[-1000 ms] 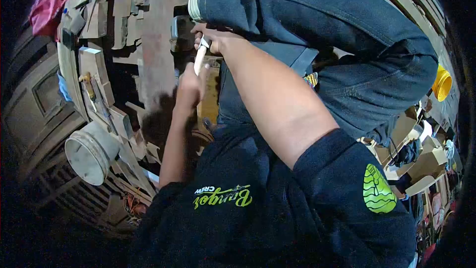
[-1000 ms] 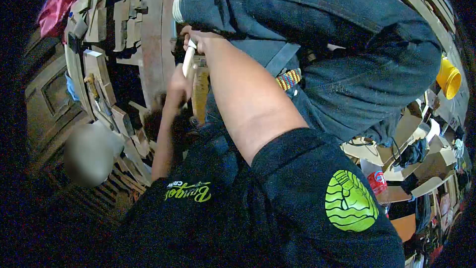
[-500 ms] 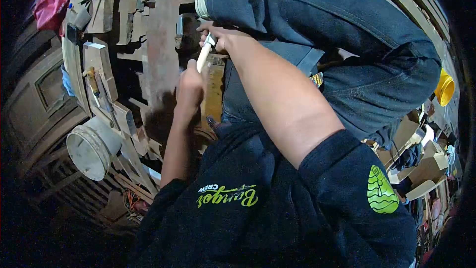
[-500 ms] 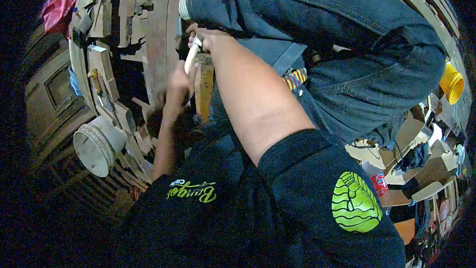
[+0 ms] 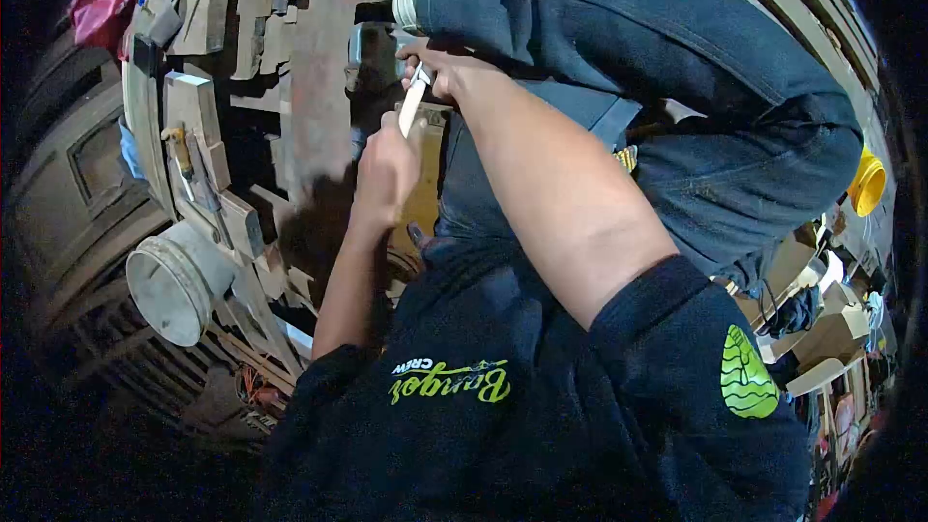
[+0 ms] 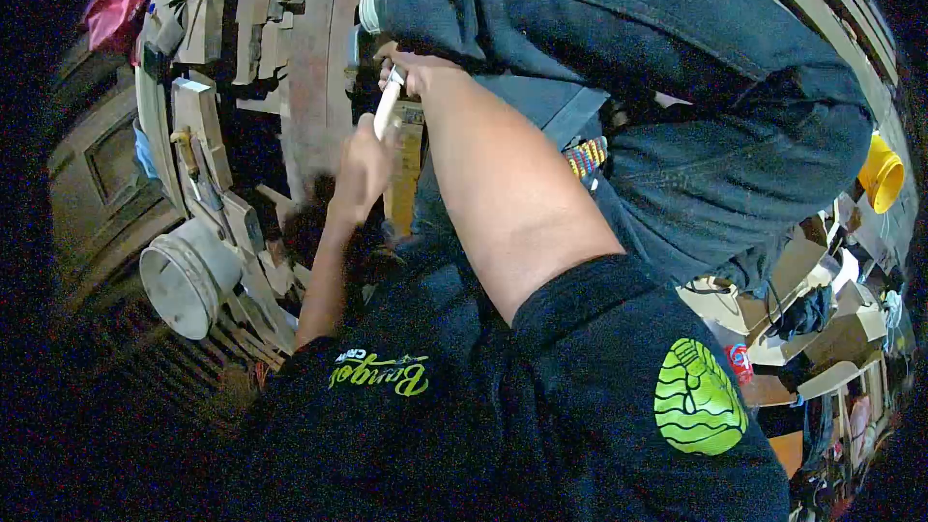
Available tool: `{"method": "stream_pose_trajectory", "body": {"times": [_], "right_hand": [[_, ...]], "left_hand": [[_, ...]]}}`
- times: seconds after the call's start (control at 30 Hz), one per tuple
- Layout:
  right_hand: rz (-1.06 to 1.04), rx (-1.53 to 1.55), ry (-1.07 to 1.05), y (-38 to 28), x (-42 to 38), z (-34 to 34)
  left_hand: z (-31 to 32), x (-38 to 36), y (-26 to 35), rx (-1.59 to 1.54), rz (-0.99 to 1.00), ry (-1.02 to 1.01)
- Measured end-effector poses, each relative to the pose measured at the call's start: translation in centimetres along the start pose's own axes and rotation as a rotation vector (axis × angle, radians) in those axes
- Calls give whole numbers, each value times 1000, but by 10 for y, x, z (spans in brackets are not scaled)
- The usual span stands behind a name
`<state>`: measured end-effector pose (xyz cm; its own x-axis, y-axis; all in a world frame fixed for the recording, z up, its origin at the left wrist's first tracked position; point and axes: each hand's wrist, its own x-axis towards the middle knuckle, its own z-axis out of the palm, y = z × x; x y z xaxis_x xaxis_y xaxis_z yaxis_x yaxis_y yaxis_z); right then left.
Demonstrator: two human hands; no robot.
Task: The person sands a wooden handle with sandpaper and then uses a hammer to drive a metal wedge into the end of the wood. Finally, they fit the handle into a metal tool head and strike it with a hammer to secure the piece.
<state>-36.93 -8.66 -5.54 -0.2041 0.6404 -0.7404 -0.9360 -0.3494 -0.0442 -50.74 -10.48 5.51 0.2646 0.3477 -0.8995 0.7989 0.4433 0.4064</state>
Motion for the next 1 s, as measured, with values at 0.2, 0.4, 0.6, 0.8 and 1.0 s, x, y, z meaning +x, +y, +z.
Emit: {"method": "stream_pose_trajectory", "body": {"times": [0.2, 0.4, 0.6, 0.8, 1.0], "right_hand": [[235, 96, -372, -7, 4, 8], [110, -53, -68, 4, 16, -5], [146, 86, -358, -1, 19, -2], [132, -31, -203, 2, 14, 1], [39, -143, -169, 1, 18, -2]], "left_hand": [[-15, -11, -3, -948, -105, -564], [12, 2, -12, -57, -19, 88], [4, 2, 5, -367, -64, -194], [8, 11, -21, 404, 280, 337], [4, 3, -6, 51, 282, 79]]}}
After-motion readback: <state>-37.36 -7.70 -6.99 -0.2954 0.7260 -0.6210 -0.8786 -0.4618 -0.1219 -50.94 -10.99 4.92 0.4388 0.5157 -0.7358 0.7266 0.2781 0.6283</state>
